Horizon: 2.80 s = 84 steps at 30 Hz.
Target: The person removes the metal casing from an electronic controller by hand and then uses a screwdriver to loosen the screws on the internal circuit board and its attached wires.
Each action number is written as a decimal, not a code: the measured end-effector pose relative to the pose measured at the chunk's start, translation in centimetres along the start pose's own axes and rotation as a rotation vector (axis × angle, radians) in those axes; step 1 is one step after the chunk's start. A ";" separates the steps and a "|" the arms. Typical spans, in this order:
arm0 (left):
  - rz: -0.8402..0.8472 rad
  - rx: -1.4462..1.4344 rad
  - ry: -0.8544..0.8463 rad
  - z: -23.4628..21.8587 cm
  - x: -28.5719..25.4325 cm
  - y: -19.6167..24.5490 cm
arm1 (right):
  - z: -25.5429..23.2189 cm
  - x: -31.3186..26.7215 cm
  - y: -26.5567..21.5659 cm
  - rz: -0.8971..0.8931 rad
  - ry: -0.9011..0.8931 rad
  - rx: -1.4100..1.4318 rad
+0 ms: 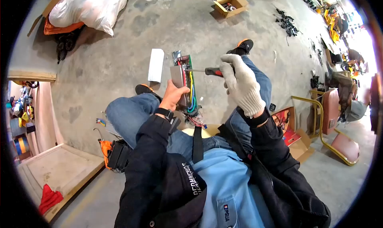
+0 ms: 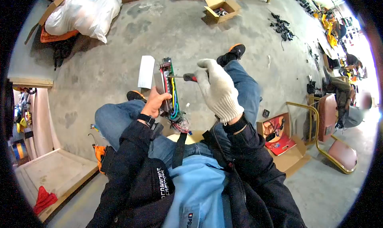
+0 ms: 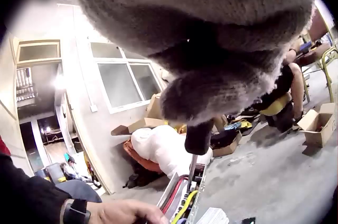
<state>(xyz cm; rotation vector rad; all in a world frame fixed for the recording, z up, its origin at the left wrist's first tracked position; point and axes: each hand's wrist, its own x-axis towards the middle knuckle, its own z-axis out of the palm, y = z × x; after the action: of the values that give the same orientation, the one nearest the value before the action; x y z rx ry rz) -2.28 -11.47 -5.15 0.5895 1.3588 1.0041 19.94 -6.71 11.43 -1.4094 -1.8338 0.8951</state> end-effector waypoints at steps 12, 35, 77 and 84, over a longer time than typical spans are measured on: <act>-0.024 0.006 -0.007 0.1 -0.2 0.2 | -0.7 0.5 -0.7 -0.134 -0.012 -0.072; -0.052 -0.014 -0.047 0.2 -0.3 0.3 | -1.0 0.9 -2.5 -0.136 -0.058 -0.062; -0.028 -0.096 -0.069 -0.1 -0.2 1.0 | 0.2 2.2 -3.4 -0.266 -0.042 -0.201; -0.010 -0.078 0.004 0.2 -0.4 0.9 | -0.3 2.3 -3.7 -0.295 -0.121 -0.115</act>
<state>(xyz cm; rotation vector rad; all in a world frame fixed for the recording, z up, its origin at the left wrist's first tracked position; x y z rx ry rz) -2.30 -11.38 -4.18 0.5224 1.3192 1.0461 17.71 -5.11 14.90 -1.1304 -2.1457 0.7468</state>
